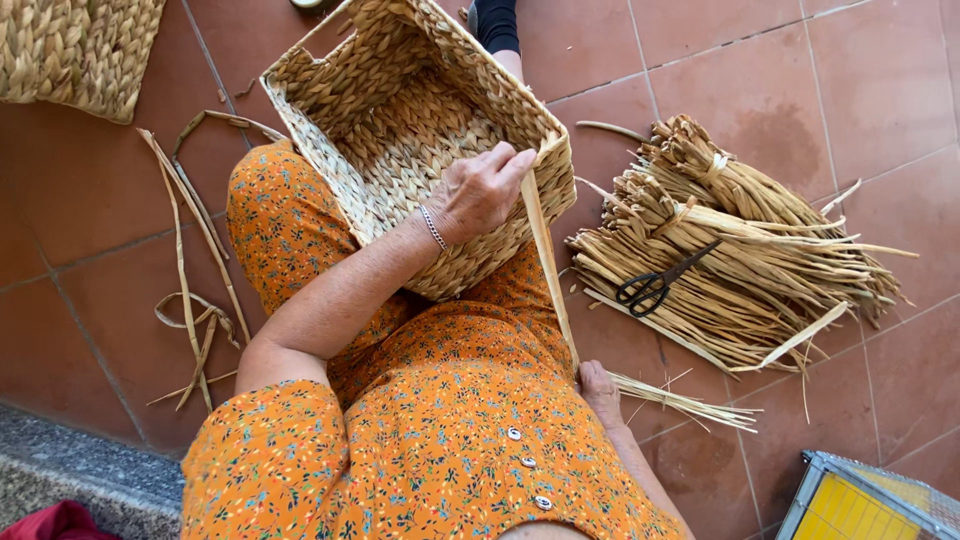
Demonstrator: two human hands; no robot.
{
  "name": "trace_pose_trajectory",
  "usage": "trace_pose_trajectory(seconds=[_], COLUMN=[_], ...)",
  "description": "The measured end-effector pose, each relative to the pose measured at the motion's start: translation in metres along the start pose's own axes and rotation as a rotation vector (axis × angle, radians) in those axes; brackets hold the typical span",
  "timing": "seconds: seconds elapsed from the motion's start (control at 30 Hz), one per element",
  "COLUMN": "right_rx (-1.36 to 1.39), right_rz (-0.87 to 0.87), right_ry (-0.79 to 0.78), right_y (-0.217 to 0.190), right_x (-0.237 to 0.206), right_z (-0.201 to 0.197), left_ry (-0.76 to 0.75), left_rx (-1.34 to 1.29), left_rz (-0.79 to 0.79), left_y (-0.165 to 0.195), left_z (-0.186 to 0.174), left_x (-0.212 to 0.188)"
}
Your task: The person sits on the floor and weaves flat water hyacinth strips around the rim of a woven basket, tucking and threading each strip by hand to bind the edge. They pull strips tight, work around the rim, and briefly use scissors to trim a strip end.
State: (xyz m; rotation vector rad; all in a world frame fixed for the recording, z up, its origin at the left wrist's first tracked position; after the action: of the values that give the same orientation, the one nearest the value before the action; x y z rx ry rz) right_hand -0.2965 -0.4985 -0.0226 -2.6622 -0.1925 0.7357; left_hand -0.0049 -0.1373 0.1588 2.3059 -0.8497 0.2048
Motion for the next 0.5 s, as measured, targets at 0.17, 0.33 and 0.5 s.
trace_pose_trajectory(seconds=[0.17,0.33,0.5], right_rx=[-0.328,0.12,0.8], right_rz=[0.04,-0.244,-0.268], right_ry=[-0.305,0.095,-0.006], right_y=[-0.032,-0.107,-0.169], right_x=[0.028,0.091,0.176], right_z=[-0.033,-0.146,-0.179], left_ry=[-0.013,-0.105,-0.045], left_rx=[0.097,-0.035,-0.065], left_rz=[-0.026,-0.244,-0.245], left_y=[0.0,-0.007,-0.01], left_z=[0.005,0.014,0.01], left_x=[0.0,0.001,-0.002])
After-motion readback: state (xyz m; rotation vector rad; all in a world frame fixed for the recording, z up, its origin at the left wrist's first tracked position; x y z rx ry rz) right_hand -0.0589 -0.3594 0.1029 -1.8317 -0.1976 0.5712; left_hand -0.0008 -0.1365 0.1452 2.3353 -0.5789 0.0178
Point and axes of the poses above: each hand's wrist, its own x-axis towards the middle knuckle, its own z-axis out of the palm, y = z × x, the point moved 5 cm from there along x, towards the middle knuckle, and after that the axes turned 11 degrees about -y, right-handed, at the moved point
